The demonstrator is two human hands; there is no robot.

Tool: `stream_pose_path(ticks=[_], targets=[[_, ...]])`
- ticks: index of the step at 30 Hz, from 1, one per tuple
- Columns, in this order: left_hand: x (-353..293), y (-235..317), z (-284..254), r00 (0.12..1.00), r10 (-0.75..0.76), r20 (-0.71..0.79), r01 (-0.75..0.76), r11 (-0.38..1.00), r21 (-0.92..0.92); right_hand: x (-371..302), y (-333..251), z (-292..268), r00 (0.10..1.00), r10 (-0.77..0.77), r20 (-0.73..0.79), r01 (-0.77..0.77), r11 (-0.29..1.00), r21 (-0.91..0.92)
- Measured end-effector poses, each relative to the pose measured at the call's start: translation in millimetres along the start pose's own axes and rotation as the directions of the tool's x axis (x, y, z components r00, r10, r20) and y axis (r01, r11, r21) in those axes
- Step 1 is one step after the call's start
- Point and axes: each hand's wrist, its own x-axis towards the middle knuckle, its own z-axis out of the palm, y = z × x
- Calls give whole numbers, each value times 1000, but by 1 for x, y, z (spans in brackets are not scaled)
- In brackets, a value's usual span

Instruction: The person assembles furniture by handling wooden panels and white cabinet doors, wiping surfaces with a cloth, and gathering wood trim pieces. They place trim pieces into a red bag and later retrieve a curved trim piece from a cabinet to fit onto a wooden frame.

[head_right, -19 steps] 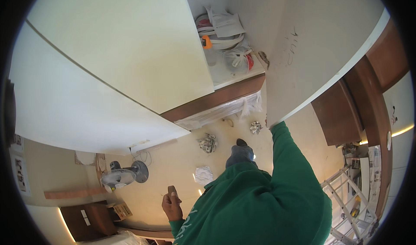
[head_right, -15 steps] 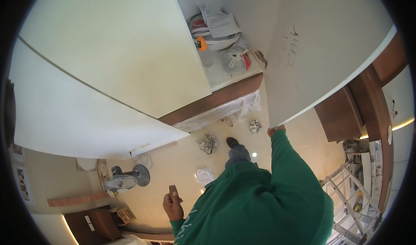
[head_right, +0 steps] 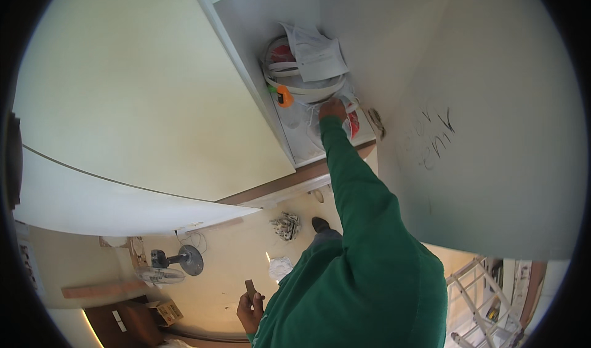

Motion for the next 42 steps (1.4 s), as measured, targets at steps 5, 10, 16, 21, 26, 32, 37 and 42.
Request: stream_pose_path(ticks=[5, 10, 16, 21, 26, 32, 37, 42], targets=[[0, -7, 12, 999, -49, -24, 50, 998, 41, 67, 2, 36, 912, 183, 367, -10, 905, -426], [15, 8, 20, 999, -44, -13, 44, 999, -9, 70, -6, 34, 930, 235, 281, -131, 930, -344], [36, 33, 19, 1000, 4, -27, -3, 999, 32, 64, -49, 0, 651, 571, 501, -752, 575, 323], [46, 34, 6, 1000, 16, 16, -16, 1000, 26, 57, -132, -89, 804, 214, 554, -594, 273, 757], [54, 18, -17, 989, 102, 110, -107, 994, 38, 77, -282, -205, 942, -230, 243, -114, 462, 879], [52, -9, -61, 981, 163, 107, -167, 986, 24, -28, -330, -325, 909, -341, -239, 386, 471, 794], [53, -28, -93, 953, 267, 143, -285, 949, 134, -175, -292, -399, 794, -522, -313, 508, 285, 813], [73, -29, -102, 857, 449, 254, -479, 875, 68, -285, -262, -480, 804, -552, -221, 329, 104, 939]])
